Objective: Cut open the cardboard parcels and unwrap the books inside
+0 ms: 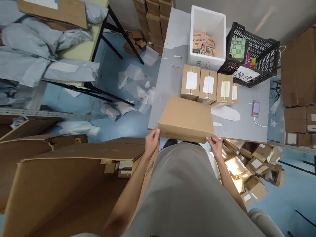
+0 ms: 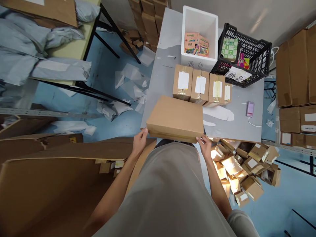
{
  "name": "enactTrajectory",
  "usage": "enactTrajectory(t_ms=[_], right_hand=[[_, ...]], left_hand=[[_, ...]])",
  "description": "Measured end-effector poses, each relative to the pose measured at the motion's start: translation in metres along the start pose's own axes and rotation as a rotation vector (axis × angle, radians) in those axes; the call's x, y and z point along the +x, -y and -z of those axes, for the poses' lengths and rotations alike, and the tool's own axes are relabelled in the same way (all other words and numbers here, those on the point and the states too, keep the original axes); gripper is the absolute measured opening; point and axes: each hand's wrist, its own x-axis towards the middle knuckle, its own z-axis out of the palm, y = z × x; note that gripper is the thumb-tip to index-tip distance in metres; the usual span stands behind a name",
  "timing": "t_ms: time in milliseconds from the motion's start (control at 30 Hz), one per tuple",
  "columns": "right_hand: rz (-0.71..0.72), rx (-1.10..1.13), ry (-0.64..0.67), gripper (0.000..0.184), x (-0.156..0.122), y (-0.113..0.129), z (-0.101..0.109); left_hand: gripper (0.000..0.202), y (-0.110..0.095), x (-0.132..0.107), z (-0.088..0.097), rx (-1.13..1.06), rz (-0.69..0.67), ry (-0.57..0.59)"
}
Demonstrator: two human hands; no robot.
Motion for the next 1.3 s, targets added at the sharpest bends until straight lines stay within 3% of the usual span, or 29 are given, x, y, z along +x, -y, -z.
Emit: enactTrajectory(t_ms=[133, 233, 367, 533, 700, 833, 967, 1133, 1233, 1300], right_hand=[[0.111, -0.104, -0.18, 0.059, 0.009, 0.042, 0.014], [0.118, -0.167, -0.17, 0.07, 0.032, 0.059, 0.011], [0.082, -0.16, -0.11, 0.079, 0.06, 0.058, -0.004], [0.093, -0.173, -0.133, 0.085, 0.081, 0.051, -0.017], [0.122, -0.14, -0.129, 0.08, 0.091, 0.046, -0.017], [0.099, -0.072, -0.118, 0.078, 0.091, 0.04, -0.01], [0.005, 0.026, -0.167, 0.079, 0.096, 0.027, 0.01], [-0.123, 0.026, -0.286, 0.088, 0.104, 0.015, 0.055], [-0.031, -0.125, -0.452, 0.091, 0.091, 0.029, 0.072], [0.101, -0.152, -0.453, 0.086, 0.072, 0.048, 0.069]], left_hand=[[0.074, -0.034, 0.01, 0.002, 0.108, -0.156, -0.042], [0.076, -0.044, 0.023, -0.001, 0.146, -0.148, -0.03], [0.072, -0.043, 0.039, -0.004, 0.144, -0.123, -0.107], [0.063, -0.042, 0.056, -0.009, 0.219, -0.127, -0.147], [0.069, -0.029, 0.069, -0.011, 0.055, -0.073, -0.154], [0.072, -0.002, 0.08, -0.01, -0.206, 0.214, -0.102], [0.062, 0.017, 0.092, -0.023, -0.212, 0.421, -0.039], [0.062, 0.007, 0.088, -0.059, -0.28, 0.404, 0.129], [0.07, -0.012, 0.078, -0.075, -0.426, 0.376, 0.281], [0.074, -0.026, 0.07, -0.082, -0.51, 0.353, 0.335]])
